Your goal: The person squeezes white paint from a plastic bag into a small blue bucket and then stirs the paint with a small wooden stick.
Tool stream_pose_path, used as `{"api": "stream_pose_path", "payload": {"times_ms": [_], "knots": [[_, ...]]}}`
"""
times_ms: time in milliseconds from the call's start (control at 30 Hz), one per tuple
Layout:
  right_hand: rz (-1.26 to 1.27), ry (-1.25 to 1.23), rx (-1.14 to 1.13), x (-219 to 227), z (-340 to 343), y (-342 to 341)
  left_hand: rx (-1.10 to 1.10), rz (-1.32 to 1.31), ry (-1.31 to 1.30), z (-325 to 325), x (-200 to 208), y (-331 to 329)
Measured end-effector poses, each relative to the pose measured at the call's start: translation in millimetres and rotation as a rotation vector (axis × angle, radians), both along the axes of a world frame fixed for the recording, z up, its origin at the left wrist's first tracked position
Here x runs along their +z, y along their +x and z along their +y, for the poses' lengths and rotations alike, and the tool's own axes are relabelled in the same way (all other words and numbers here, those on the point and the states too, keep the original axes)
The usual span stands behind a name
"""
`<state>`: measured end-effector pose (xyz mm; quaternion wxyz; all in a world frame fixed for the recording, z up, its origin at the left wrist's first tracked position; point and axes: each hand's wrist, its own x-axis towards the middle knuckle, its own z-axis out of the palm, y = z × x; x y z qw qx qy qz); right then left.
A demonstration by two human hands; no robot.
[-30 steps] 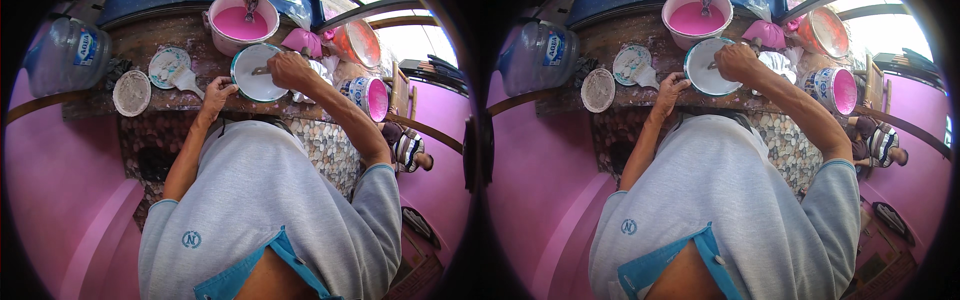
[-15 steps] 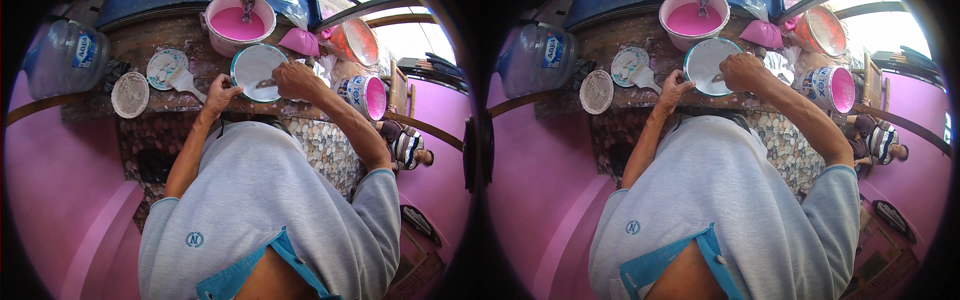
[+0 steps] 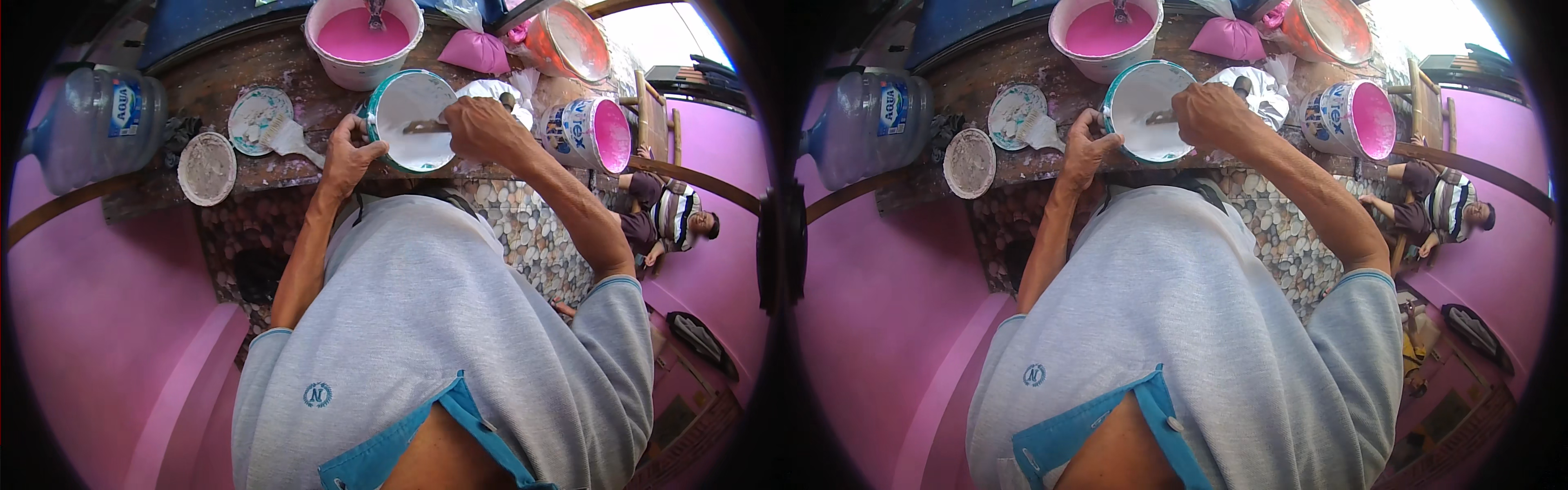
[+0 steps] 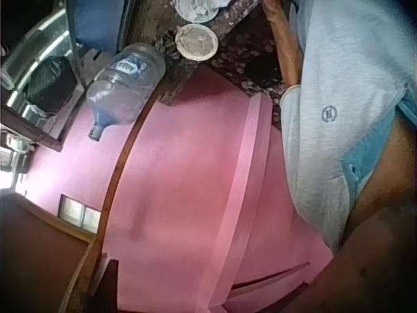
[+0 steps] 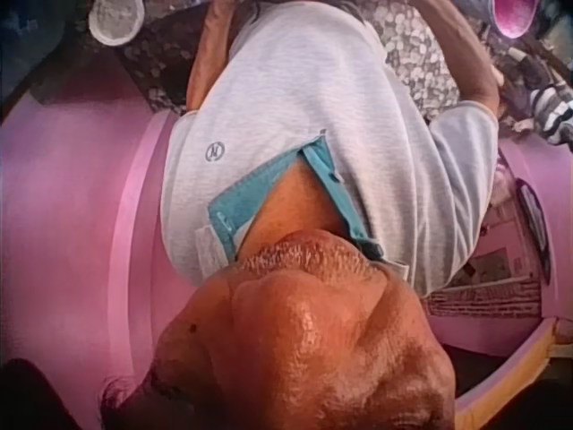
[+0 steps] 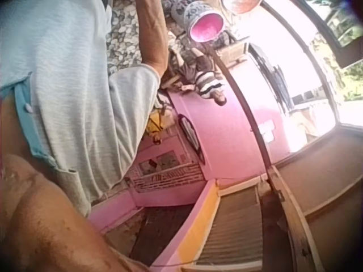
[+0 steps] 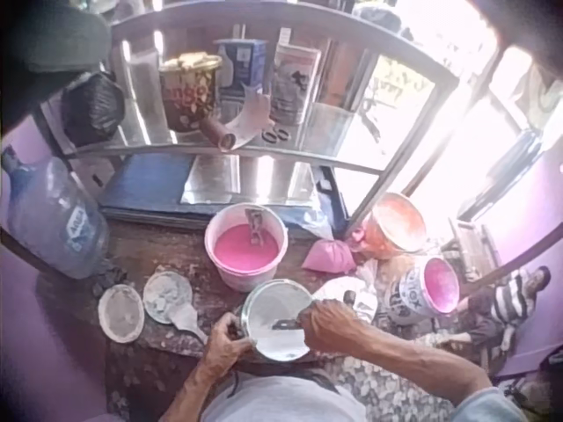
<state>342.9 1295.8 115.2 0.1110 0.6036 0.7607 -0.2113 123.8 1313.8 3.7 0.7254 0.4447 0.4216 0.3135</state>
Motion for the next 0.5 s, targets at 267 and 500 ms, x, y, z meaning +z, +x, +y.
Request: {"api": "stream_pose_path", "payload": {"times_ms": [267, 500], "knots": [[0.092, -0.123, -0.028, 0, -17, 12, -0.109, 0.051, 0.083, 5, -1, 1], [0.087, 0.003, -0.093, -14, -27, 24, -0.121, 0.064, 0.071, 3, 13, 4]]}}
